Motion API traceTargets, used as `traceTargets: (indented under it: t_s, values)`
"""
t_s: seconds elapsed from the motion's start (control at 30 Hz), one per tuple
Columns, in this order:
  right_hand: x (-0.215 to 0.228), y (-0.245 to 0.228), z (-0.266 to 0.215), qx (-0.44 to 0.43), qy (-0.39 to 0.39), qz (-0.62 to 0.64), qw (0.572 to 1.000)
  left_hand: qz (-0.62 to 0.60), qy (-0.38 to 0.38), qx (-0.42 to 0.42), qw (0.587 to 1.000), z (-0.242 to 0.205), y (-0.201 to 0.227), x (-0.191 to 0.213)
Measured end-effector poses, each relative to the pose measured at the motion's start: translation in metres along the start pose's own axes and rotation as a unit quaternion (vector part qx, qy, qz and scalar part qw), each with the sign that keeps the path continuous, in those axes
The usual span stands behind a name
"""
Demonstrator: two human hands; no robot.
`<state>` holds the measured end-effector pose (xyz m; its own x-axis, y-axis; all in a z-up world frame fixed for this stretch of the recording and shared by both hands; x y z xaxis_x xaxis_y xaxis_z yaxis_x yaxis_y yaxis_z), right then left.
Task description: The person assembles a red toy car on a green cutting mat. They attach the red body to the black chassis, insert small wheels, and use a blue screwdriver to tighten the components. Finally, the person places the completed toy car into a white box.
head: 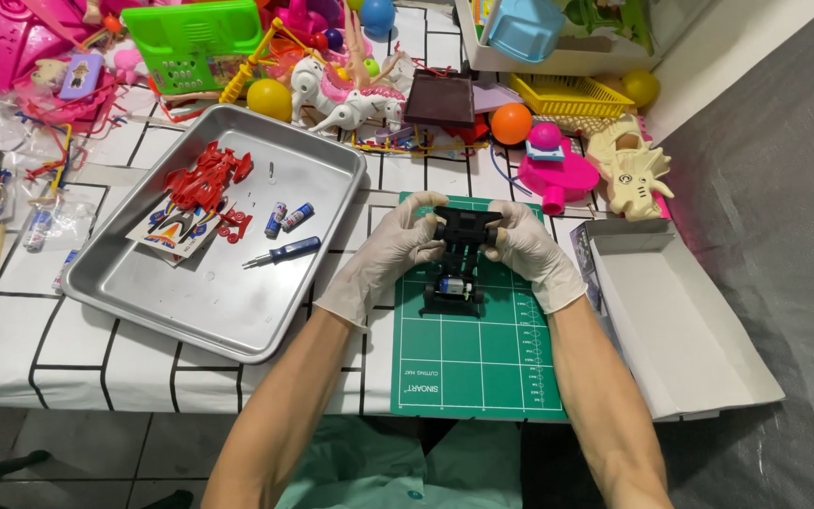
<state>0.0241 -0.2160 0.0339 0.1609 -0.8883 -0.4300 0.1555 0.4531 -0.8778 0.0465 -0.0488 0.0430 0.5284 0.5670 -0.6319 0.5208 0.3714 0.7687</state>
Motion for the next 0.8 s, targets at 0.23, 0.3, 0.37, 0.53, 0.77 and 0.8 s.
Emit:
traceTargets:
  t_s: [0.23,0.3,0.37,0.53,0.77,0.8]
  values:
    - [-0.015,-0.009,-0.002,0.0,0.013,-0.003,1.0,0.018,0.022,0.004,1.0,0.03,-0.028,0.034]
    - [-0.006,-0.005,-0.002,0.005,0.007,-0.012,1.0,0.034,0.027,-0.003,0.999,0.016,-0.012,0.017]
    - [0.0,0.0,0.001,0.007,0.005,-0.019,1.0,0.031,0.028,-0.013,0.999,0.026,-0.021,0.032]
    - [-0.003,0.004,0.0,0.001,0.001,-0.007,1.0,0.014,0.032,-0.008,0.999,0.038,-0.041,0.058]
    - [-0.003,0.007,-0.001,0.009,-0.004,-0.008,1.0,-0.014,0.012,-0.012,1.0,0.024,-0.022,0.033]
    - [-0.004,0.007,-0.001,0.008,-0.005,-0.006,1.0,-0.021,0.012,-0.008,1.0,0.022,-0.023,0.036]
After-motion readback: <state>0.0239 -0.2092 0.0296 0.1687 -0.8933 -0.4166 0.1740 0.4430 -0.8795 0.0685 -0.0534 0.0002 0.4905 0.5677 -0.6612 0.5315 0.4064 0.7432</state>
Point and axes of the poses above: each hand's wrist, its own z-axis towards the middle knuckle, its own x-axis out of the back of the hand, y = z × x, the point moved 9 cm from there along z, towards the middle knuckle, and after that the axes turned 7 degrees about x, right-handed, at the moved point
